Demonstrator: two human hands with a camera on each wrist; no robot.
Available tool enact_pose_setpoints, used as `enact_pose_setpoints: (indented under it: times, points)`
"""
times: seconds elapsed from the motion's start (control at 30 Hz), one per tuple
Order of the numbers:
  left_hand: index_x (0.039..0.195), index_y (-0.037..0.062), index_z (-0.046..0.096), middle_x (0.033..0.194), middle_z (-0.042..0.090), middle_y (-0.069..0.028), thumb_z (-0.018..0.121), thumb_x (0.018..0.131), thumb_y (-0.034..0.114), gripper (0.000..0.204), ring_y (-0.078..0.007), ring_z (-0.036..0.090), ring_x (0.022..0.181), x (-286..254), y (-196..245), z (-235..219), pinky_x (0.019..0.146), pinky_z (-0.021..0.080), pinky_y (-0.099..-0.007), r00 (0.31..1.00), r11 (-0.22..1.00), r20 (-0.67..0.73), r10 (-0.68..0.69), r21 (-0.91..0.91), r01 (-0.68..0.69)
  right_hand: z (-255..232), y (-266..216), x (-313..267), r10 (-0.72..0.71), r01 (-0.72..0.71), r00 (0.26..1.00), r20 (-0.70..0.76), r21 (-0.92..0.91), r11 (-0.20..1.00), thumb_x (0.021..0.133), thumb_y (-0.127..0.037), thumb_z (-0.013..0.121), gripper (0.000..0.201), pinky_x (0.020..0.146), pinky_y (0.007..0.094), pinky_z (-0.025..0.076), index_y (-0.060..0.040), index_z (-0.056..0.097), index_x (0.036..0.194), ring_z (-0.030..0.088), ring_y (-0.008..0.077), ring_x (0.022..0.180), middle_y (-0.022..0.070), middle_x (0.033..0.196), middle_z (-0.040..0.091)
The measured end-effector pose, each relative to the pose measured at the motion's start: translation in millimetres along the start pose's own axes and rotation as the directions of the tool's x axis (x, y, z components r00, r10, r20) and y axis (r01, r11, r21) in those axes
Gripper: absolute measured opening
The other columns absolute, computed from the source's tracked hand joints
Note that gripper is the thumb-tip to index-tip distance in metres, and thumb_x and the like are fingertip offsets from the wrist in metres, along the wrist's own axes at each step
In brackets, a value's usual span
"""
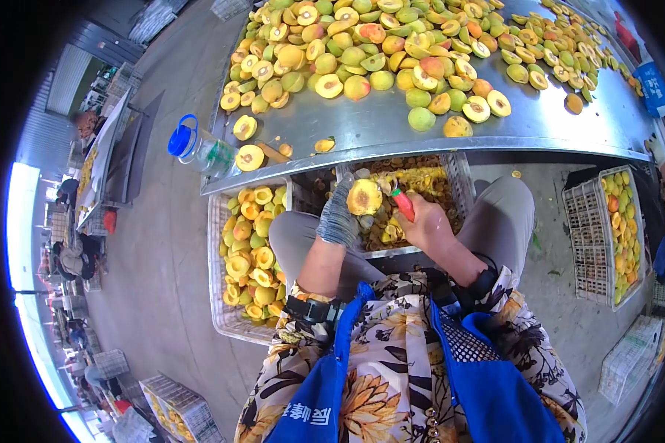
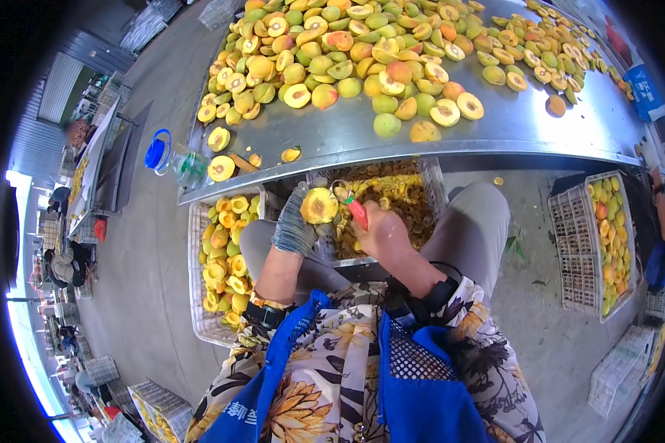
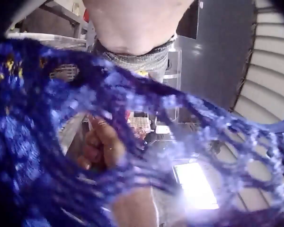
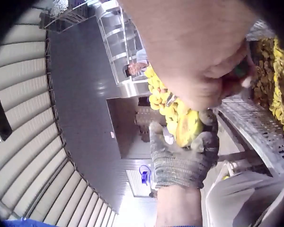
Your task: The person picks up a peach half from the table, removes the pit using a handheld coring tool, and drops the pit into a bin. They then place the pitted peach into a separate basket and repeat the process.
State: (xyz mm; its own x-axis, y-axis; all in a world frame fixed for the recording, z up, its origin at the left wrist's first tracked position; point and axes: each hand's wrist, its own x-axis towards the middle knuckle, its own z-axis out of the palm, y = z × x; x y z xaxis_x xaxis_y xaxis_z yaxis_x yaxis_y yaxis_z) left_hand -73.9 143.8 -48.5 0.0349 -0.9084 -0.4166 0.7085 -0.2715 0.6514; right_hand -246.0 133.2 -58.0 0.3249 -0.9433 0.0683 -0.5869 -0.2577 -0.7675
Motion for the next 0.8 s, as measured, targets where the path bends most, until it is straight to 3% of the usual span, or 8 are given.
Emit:
enact_pose_setpoints:
  times: [0.07, 0.13, 0.37, 0.53, 0.6, 0.67, 0.7, 0.8]
  points:
    - [0.106, 0.0087, 0.05, 0.084, 0.06, -0.0084, 0.045, 0.085, 0.042, 0.04, -0.0165, 0.059, 0.062, 0.7, -0.1, 4.7, 0.038, 0.046, -0.0229, 0.995, 0.999, -0.1, 0.031, 0.042, -0.027, -4.5, -8.7, -5.9, -0.068, 0.068, 0.99, 0.12, 0.002, 0.998, 0.074, -0.022, 0.059, 0.024, 0.057, 0.0439, 0.043, -0.0026, 0.05, 0.085, 0.056, 0.0381, 0.064, 0.0209, 0.065, 0.056]
    - [0.106, 0.0068, 0.052, 0.089, 0.061, -0.0088, 0.043, 0.086, 0.043, 0.042, -0.0192, 0.06, 0.075, 6.9, -0.4, -4.2, 0.061, 0.051, -0.0284, 0.997, 0.983, 0.017, 0.075, 0.165, -0.077, -4.6, -14.1, -6.0, -0.083, 0.083, 0.988, 0.134, 0.004, 0.997, 0.074, -0.021, 0.058, 0.024, 0.057, 0.0437, 0.044, -0.002, 0.05, 0.085, 0.056, 0.0381, 0.065, 0.0212, 0.066, 0.056]
    - [0.104, 0.0037, 0.052, 0.086, 0.061, -0.01, 0.04, 0.086, 0.046, 0.048, -0.0178, 0.06, 0.072, 6.6, -4.6, 9.5, 0.06, 0.05, -0.0275, 0.992, 0.971, -0.009, 0.129, 0.204, -0.125, -8.5, -19.6, -9.5, -0.127, 0.124, 0.975, 0.181, 0.026, 0.992, 0.075, -0.019, 0.056, 0.024, 0.059, 0.0439, 0.045, 0.0018, 0.048, 0.084, 0.056, 0.0389, 0.065, 0.0232, 0.065, 0.056]
    - [0.086, 0.0007, 0.06, 0.069, 0.061, -0.0096, 0.042, 0.083, 0.051, 0.053, -0.0165, 0.059, 0.062, 14.1, -12.0, 11.1, 0.056, 0.049, -0.0262, 0.934, 0.889, -0.116, 0.338, 0.363, -0.277, -1.3, -17.3, -15.2, -0.139, 0.14, 0.96, 0.242, 0.013, 0.99, 0.074, -0.013, 0.055, 0.021, 0.058, 0.0424, 0.044, 0.0007, 0.047, 0.088, 0.056, 0.0386, 0.066, 0.0226, 0.065, 0.055]
    - [0.08, 0.0002, 0.061, 0.065, 0.06, -0.0093, 0.042, 0.082, 0.054, 0.058, -0.016, 0.059, 0.058, 4.9, 0.9, 16.6, 0.055, 0.049, -0.0256, 0.965, 0.899, -0.109, 0.239, 0.402, -0.177, -0.7, -15.0, -14.8, -0.138, 0.147, 0.948, 0.286, -0.012, 0.989, 0.073, -0.012, 0.054, 0.02, 0.058, 0.0425, 0.044, 0.0006, 0.047, 0.087, 0.056, 0.0386, 0.066, 0.0225, 0.065, 0.055]
    - [0.077, -0.0004, 0.061, 0.065, 0.06, -0.0093, 0.039, 0.082, 0.056, 0.061, -0.0159, 0.058, 0.058, 4.5, 10.9, 15.5, 0.055, 0.049, -0.0259, 0.995, 0.877, 0.093, -0.04, 0.481, -0.01, 1.1, -7.4, -14.7, -0.209, 0.213, 0.917, 0.339, 0.026, 0.977, 0.073, -0.011, 0.053, 0.018, 0.059, 0.0422, 0.045, 0.0009, 0.048, 0.086, 0.056, 0.0384, 0.067, 0.0224, 0.066, 0.055]
    - [0.075, -0.0015, 0.061, 0.066, 0.061, -0.01, 0.039, 0.081, 0.058, 0.063, -0.0157, 0.058, 0.058, 4.4, 11.3, 18.4, 0.055, 0.049, -0.0256, 0.995, 0.861, 0.0, -0.101, 0.501, 0.087, 1.2, -4.0, -14.7, -0.207, 0.209, 0.916, 0.344, 0.03, 0.977, 0.073, -0.011, 0.053, 0.018, 0.059, 0.0422, 0.045, 0.0009, 0.048, 0.086, 0.056, 0.0384, 0.067, 0.0224, 0.066, 0.055]
    - [0.085, -0.0021, 0.059, 0.075, 0.062, -0.0129, 0.042, 0.082, 0.054, 0.058, -0.0181, 0.059, 0.061, 5.3, 16.1, 16.3, 0.058, 0.05, -0.0271, 0.985, 0.861, 0.076, -0.156, 0.5, 0.098, -2.8, -2.6, -7.2, -0.219, 0.205, 0.883, 0.415, 0.078, 0.976, 0.073, -0.011, 0.053, 0.016, 0.059, 0.0407, 0.044, 0.0, 0.05, 0.084, 0.056, 0.0379, 0.068, 0.0218, 0.067, 0.055]
